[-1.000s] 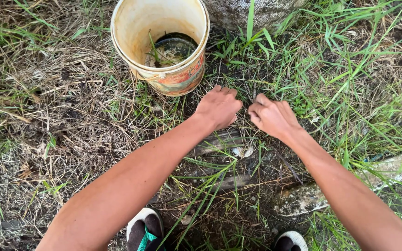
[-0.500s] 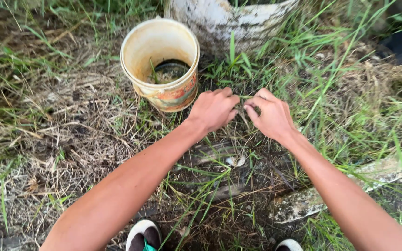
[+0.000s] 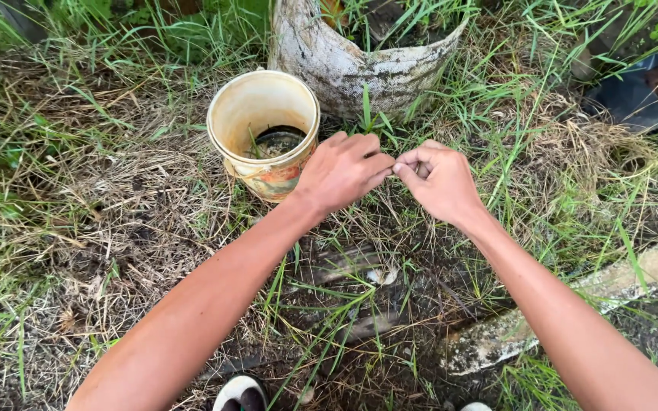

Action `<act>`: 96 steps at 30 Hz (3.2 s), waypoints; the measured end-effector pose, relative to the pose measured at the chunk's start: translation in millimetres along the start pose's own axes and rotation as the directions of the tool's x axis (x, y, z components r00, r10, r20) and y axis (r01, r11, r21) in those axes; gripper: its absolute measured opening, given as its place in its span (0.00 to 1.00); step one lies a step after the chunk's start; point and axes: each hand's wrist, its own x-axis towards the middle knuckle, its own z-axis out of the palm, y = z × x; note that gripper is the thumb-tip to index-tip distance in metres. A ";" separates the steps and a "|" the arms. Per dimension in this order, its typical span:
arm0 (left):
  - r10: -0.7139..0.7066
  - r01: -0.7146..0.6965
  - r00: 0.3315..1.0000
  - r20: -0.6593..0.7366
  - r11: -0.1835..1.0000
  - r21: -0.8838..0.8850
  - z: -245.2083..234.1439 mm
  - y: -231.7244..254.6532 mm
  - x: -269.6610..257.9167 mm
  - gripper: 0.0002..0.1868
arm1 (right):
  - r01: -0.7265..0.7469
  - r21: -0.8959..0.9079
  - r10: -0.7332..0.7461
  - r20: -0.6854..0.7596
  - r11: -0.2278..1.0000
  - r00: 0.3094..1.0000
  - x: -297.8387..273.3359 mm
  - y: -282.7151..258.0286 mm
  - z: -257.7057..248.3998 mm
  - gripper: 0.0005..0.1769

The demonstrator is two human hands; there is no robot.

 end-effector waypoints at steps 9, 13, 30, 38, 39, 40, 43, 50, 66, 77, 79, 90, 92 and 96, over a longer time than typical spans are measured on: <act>-0.044 0.044 0.996 -0.072 0.999 -0.012 -37.5 -16.7 -7.2 0.04 | 0.186 -0.047 -0.189 -0.053 0.981 0.981 15.7 -33.0 13.1 0.05; -0.094 0.095 0.993 -0.077 0.995 0.014 -60.8 -30.1 -17.5 0.04 | 0.241 -0.062 -0.245 -0.067 0.969 0.967 29.3 -54.9 24.1 0.06; -0.437 0.445 0.892 -0.118 0.893 0.061 -91.2 -83.7 -61.6 0.08 | 0.288 -0.135 -0.298 -0.062 0.948 0.953 82.1 -81.3 99.7 0.08; -0.463 0.470 0.881 -0.095 0.880 0.068 -78.4 -90.3 -63.5 0.05 | 0.286 -0.133 -0.294 -0.045 0.949 0.955 82.2 -75.6 96.1 0.08; -0.466 0.473 0.880 -0.094 0.878 0.076 -76.0 -91.6 -64.7 0.08 | 0.293 -0.132 -0.300 -0.035 0.947 0.953 82.3 -73.1 96.5 0.08; -0.468 0.474 0.879 -0.092 0.877 0.074 -77.0 -90.9 -63.7 0.08 | 0.290 -0.132 -0.296 -0.034 0.948 0.954 81.3 -74.1 96.0 0.08; -0.476 0.480 0.876 -0.074 0.875 0.062 -79.8 -88.9 -61.2 0.08 | 0.287 -0.116 -0.290 -0.012 0.951 0.957 79.0 -76.3 95.1 0.07; -0.515 0.516 0.857 -0.033 0.855 0.052 -88.5 -81.9 -54.2 0.08 | 0.335 -0.083 -0.337 -0.016 0.939 0.941 73.7 -70.9 89.0 0.05; -0.295 0.309 0.945 0.142 0.947 -0.085 -45.5 -9.6 -25.4 0.09 | 0.312 -0.267 -0.314 0.037 0.912 0.949 13.8 6.3 37.4 0.05; -0.489 0.508 0.540 0.685 0.838 0.198 1.6 -10.8 -31.6 0.12 | 0.098 -0.468 -0.014 0.179 0.878 0.984 2.4 52.4 24.8 0.06; -0.494 0.512 0.517 0.699 0.833 0.210 9.2 -10.1 -34.1 0.13 | 0.094 -0.467 0.016 0.225 0.879 0.974 0.5 60.3 30.0 0.07; -0.466 0.521 0.473 0.748 0.832 0.189 51.9 -20.6 -46.0 0.09 | 0.169 -0.455 -0.023 0.308 0.874 0.951 2.5 94.0 63.9 0.09; -0.464 0.535 0.461 0.757 0.826 0.180 52.3 -20.8 -44.2 0.10 | 0.173 -0.473 -0.015 0.320 0.864 0.947 4.6 95.0 69.2 0.09; -0.435 0.518 0.479 0.763 0.841 0.154 65.3 -24.5 -50.7 0.08 | 0.248 -0.484 -0.059 0.373 0.839 0.926 8.1 97.7 77.5 0.10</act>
